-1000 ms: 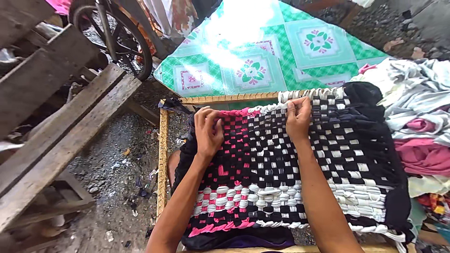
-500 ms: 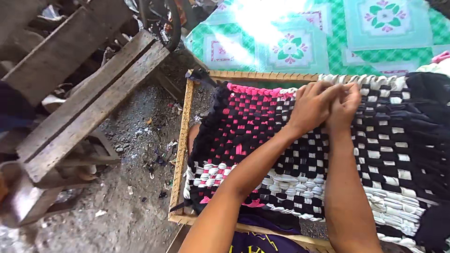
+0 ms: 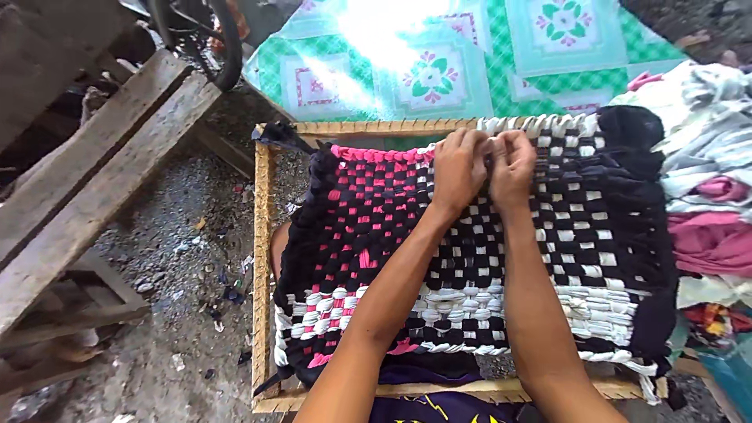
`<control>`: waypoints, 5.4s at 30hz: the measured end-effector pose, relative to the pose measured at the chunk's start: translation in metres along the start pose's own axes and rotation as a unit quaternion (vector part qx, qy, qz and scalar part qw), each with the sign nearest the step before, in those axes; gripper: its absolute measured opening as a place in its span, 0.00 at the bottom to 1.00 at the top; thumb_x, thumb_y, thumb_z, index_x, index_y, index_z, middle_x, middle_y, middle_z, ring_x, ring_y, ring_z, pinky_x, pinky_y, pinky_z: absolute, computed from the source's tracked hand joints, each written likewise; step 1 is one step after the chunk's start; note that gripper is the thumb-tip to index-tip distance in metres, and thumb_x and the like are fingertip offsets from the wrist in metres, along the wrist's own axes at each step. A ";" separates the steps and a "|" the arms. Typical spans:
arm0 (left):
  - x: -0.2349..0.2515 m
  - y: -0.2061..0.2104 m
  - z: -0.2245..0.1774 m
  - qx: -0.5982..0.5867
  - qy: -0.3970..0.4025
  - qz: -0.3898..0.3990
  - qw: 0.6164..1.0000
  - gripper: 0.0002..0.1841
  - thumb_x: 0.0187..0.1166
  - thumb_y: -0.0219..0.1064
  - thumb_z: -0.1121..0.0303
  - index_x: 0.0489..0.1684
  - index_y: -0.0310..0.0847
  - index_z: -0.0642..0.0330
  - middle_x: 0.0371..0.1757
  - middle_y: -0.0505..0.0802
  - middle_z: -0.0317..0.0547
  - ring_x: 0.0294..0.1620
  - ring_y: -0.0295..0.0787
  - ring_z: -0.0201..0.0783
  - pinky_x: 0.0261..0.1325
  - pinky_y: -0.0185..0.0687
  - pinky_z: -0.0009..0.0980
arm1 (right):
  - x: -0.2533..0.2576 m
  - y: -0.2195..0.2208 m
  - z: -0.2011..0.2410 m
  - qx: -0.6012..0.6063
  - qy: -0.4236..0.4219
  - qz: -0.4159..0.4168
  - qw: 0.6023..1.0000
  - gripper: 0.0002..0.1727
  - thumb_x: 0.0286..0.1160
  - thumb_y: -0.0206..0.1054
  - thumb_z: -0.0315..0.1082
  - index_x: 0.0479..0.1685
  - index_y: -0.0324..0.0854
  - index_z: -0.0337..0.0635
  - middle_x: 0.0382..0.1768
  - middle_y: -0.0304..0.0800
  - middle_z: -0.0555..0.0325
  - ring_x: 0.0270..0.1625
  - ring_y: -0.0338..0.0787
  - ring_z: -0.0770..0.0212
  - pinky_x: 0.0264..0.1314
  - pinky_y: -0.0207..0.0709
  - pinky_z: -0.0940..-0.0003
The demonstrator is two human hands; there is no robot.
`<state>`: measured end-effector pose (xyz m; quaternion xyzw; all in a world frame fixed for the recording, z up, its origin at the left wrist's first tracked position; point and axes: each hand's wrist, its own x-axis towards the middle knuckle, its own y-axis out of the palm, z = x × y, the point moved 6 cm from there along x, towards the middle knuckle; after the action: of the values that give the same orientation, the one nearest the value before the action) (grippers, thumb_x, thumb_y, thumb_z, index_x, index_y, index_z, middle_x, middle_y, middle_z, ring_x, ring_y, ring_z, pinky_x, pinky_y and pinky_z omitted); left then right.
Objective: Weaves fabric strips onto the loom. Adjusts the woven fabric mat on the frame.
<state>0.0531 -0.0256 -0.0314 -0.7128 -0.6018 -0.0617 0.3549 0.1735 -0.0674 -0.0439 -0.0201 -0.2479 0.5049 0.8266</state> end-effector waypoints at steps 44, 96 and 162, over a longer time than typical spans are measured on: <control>0.015 0.016 0.001 0.014 -0.061 -0.059 0.996 0.13 0.85 0.66 0.65 0.55 0.92 0.62 0.55 0.91 0.52 0.55 0.89 0.43 0.57 0.85 0.40 | -0.005 -0.004 -0.012 -0.011 0.113 -0.119 0.986 0.11 0.81 0.67 0.40 0.42 0.87 0.42 0.36 0.89 0.58 0.33 0.86 0.65 0.38 0.83 0.65; 0.089 0.022 -0.027 0.117 0.128 0.470 0.865 0.06 0.71 0.73 0.69 0.37 0.95 0.60 0.37 0.96 0.48 0.42 0.93 0.45 0.52 0.87 0.52 | -0.013 -0.012 0.002 -0.147 0.004 -0.122 0.982 0.12 0.88 0.60 0.35 0.49 0.84 0.34 0.49 0.85 0.45 0.49 0.90 0.54 0.55 0.86 0.60; 0.048 -0.012 0.024 -0.093 0.141 0.248 0.954 0.08 0.81 0.71 0.70 0.50 0.96 0.52 0.49 0.97 0.40 0.50 0.94 0.28 0.55 0.93 0.29 | -0.009 -0.016 -0.008 0.076 0.050 -0.121 0.988 0.07 0.75 0.75 0.30 0.47 0.92 0.37 0.39 0.95 0.55 0.29 0.93 0.64 0.32 0.92 0.68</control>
<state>0.0471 0.0280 -0.0190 -0.8534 -0.3419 -0.1276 0.3722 0.1868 -0.0814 -0.0500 0.0472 -0.1676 0.4163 0.8924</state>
